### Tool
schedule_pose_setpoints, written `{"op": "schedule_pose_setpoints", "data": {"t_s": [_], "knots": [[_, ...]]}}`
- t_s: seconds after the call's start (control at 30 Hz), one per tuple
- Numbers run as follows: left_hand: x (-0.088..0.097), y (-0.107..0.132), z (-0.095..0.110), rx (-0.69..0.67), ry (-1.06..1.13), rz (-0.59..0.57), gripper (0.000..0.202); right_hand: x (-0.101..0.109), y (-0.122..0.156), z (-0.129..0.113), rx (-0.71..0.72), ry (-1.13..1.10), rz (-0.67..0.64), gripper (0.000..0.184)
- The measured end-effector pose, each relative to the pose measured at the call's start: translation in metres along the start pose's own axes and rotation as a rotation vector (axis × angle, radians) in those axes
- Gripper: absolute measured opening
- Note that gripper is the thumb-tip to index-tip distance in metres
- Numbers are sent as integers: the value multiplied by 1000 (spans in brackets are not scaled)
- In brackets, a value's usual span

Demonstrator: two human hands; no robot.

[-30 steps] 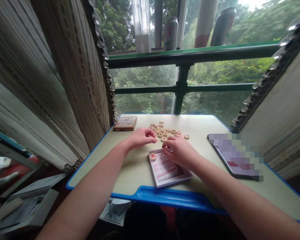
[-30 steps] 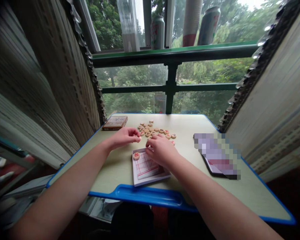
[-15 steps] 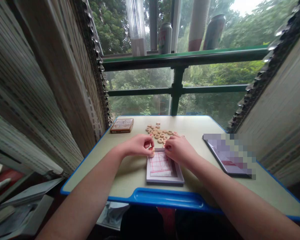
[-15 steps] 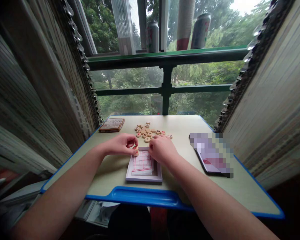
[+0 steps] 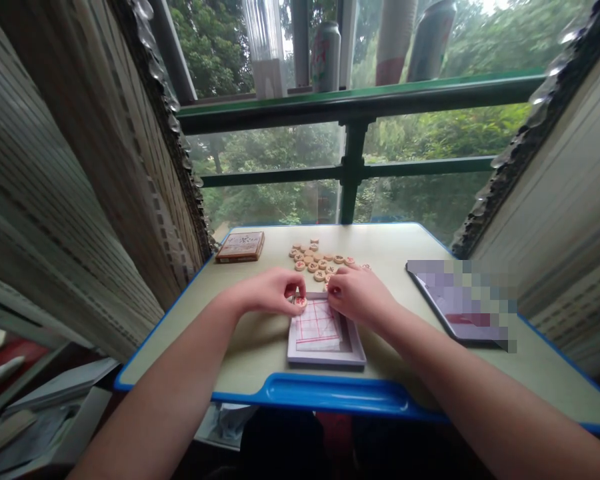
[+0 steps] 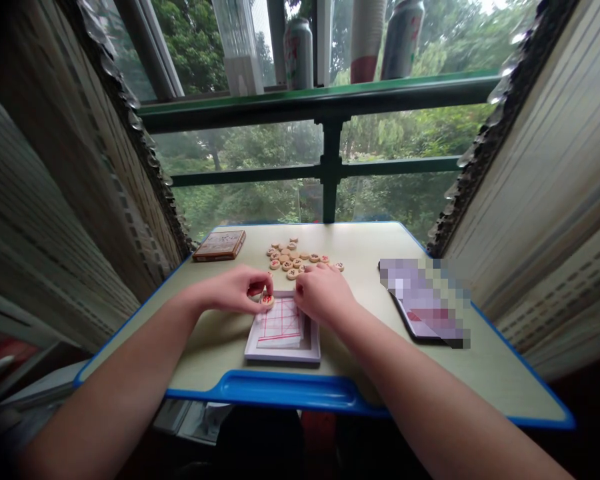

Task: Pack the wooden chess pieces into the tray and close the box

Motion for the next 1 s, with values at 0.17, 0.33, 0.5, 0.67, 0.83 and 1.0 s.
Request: {"op": "schedule_pose_setpoints", "data": {"t_s": [0.17, 0.33, 0.5, 0.67, 0.83, 1.0], "knots": [[1, 1, -7, 39, -37, 23, 26, 0, 1, 0, 2, 5, -15, 17], [2, -1, -8, 47, -43, 25, 25, -1, 0, 0, 8, 8, -26, 18], [3, -1, -9, 61, -29, 25, 26, -1, -1, -2, 26, 8, -23, 18], [5, 1, -8, 65, -23, 60, 28, -2, -1, -1, 47, -10, -28, 16], [6, 1, -6, 51, -50, 79, 25, -5, -3, 3, 65, -30, -26, 16], [5, -2, -9, 45, -43, 71, 29, -6, -4, 5, 73, -47, -23, 17]]}}
Point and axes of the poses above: each hand's wrist, its own y-axis away from the middle knuckle, its own x-axis out of the back of the hand, z = x × y, the point moved 8 cm from there along -y, towards the middle knuckle, and after that the axes turned 2 degrees about -x, right-handed, at the moved point
